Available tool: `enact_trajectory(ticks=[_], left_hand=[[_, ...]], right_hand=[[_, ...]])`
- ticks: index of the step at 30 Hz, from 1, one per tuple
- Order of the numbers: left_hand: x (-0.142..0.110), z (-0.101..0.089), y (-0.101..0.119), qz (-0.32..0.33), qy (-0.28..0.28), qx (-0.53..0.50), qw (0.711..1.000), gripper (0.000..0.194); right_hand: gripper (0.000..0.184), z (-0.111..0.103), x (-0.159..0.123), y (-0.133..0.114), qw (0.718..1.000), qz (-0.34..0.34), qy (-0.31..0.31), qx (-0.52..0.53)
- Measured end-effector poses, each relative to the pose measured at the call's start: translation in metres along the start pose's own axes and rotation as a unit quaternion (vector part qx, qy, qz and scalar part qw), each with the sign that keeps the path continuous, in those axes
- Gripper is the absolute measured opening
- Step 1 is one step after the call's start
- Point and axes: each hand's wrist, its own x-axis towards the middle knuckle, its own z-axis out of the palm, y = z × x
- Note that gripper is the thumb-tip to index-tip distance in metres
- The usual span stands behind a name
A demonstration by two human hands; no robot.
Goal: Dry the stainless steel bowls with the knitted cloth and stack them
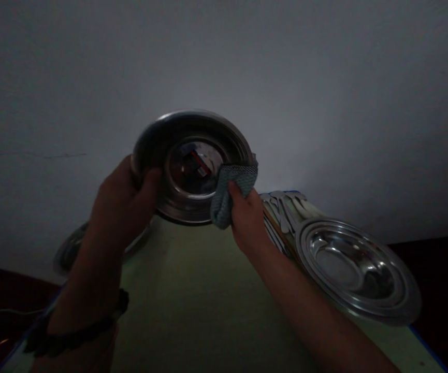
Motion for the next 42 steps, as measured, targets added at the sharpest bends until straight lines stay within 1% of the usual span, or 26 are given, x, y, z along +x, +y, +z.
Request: enact_trajectory(ticks=[2, 3, 4, 5, 7, 8, 10, 11, 13, 16, 20, 21, 24, 26, 28, 30, 34, 36, 38, 42], left_hand=[[-0.002, 0.003, 0.005, 0.019, -0.061, -0.030, 0.998, 0.033], [-0.002, 0.003, 0.006, 0.024, -0.091, -0.033, 0.995, 0.033], [-0.002, 0.001, 0.007, 0.025, -0.114, -0.028, 0.993, 0.032], [-0.002, -0.002, 0.007, 0.023, -0.125, -0.015, 0.992, 0.031], [-0.002, -0.008, 0.007, 0.020, -0.114, 0.020, 0.993, 0.031], [-0.003, -0.011, 0.007, 0.020, -0.102, 0.031, 0.994, 0.032], [-0.003, -0.015, 0.008, 0.028, -0.084, 0.025, 0.996, 0.034], [-0.004, -0.015, 0.008, 0.038, -0.082, 0.016, 0.996, 0.034], [-0.004, -0.016, 0.009, 0.058, -0.090, 0.001, 0.994, 0.030], [-0.002, -0.015, 0.005, 0.076, -0.121, 0.001, 0.990, 0.030], [-0.001, -0.017, -0.001, 0.086, -0.215, 0.013, 0.973, 0.030], [-0.001, -0.017, -0.002, 0.092, -0.227, 0.011, 0.969, 0.030], [-0.001, -0.016, 0.000, 0.109, -0.228, 0.007, 0.968, 0.029], [-0.002, -0.014, 0.003, 0.109, -0.220, 0.004, 0.969, 0.029], [-0.002, -0.013, 0.007, 0.103, -0.224, -0.013, 0.969, 0.029], [-0.003, -0.011, 0.009, 0.101, -0.238, -0.041, 0.965, 0.028], [-0.001, -0.013, 0.005, 0.100, -0.268, -0.078, 0.955, 0.027], [0.000, -0.015, 0.001, 0.097, -0.280, -0.093, 0.950, 0.027], [0.001, -0.017, -0.003, 0.086, -0.280, -0.122, 0.948, 0.025], [0.000, -0.022, -0.009, 0.024, -0.252, -0.233, 0.939, 0.020]], right_hand=[[0.016, -0.002, 0.003, 0.002, 0.998, 0.046, 0.017, 0.049], [0.015, -0.005, 0.006, 0.001, 0.997, 0.052, 0.024, 0.055], [0.015, -0.009, 0.009, -0.002, 0.998, 0.044, 0.026, 0.047], [0.015, -0.012, 0.011, -0.006, 0.999, 0.019, 0.023, 0.027], [0.015, -0.019, 0.014, -0.016, 0.996, -0.067, -0.003, -0.051], [0.014, -0.022, 0.014, -0.023, 0.987, -0.115, -0.024, -0.107], [0.014, -0.024, 0.011, -0.036, 0.951, -0.193, -0.071, -0.230], [0.014, -0.024, 0.008, -0.042, 0.930, -0.221, -0.088, -0.281], [0.016, -0.022, 0.003, -0.051, 0.894, -0.253, -0.118, -0.350], [0.018, -0.020, -0.004, -0.056, 0.863, -0.249, -0.167, -0.406], [0.036, -0.016, -0.009, -0.054, 0.843, -0.208, -0.229, -0.440], [0.037, -0.016, -0.010, -0.054, 0.839, -0.204, -0.238, -0.445], [0.027, -0.014, -0.011, -0.054, 0.822, -0.211, -0.235, -0.473], [0.028, -0.014, -0.010, -0.055, 0.813, -0.219, -0.209, -0.498], [0.033, -0.016, -0.008, -0.056, 0.806, -0.222, -0.181, -0.517], [0.037, -0.018, -0.007, -0.056, 0.802, -0.221, -0.170, -0.528], [0.038, -0.018, -0.006, -0.052, 0.801, -0.210, -0.195, -0.525], [0.035, -0.016, -0.007, -0.051, 0.807, -0.205, -0.212, -0.513], [0.034, -0.015, -0.008, -0.051, 0.816, -0.203, -0.219, -0.494], [0.034, -0.015, -0.009, -0.051, 0.840, -0.189, -0.216, -0.460]])
